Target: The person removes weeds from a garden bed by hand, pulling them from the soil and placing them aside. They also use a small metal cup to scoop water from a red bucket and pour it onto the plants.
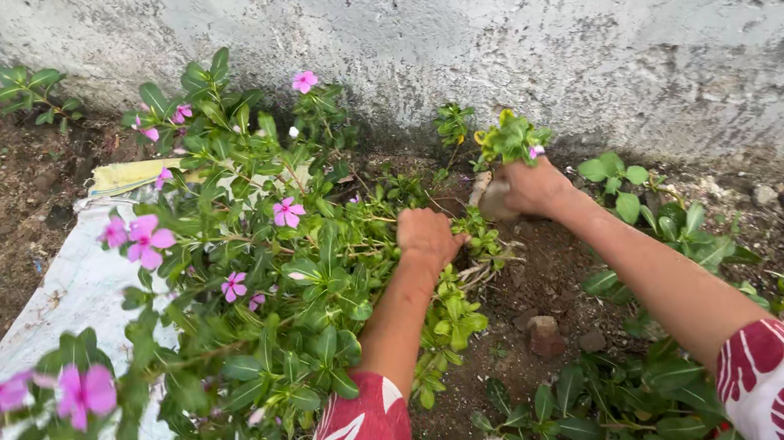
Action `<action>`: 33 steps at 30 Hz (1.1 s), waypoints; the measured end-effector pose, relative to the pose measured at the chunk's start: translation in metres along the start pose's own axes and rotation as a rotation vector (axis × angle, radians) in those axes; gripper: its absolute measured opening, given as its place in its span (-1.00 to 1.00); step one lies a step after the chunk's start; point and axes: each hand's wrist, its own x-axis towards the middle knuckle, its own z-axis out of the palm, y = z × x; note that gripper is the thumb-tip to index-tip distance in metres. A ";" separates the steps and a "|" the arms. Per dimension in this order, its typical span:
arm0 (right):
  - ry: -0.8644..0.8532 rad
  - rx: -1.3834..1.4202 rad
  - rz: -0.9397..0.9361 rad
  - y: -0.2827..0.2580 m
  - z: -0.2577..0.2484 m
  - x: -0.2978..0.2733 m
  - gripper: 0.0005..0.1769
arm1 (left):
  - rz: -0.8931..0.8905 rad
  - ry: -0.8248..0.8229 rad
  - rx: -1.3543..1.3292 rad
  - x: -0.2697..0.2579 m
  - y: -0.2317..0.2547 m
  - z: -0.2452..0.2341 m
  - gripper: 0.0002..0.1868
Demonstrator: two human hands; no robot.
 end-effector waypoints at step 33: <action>-0.009 0.285 0.140 -0.028 0.022 0.080 -0.52 | -0.081 0.085 0.053 0.002 0.002 0.003 0.21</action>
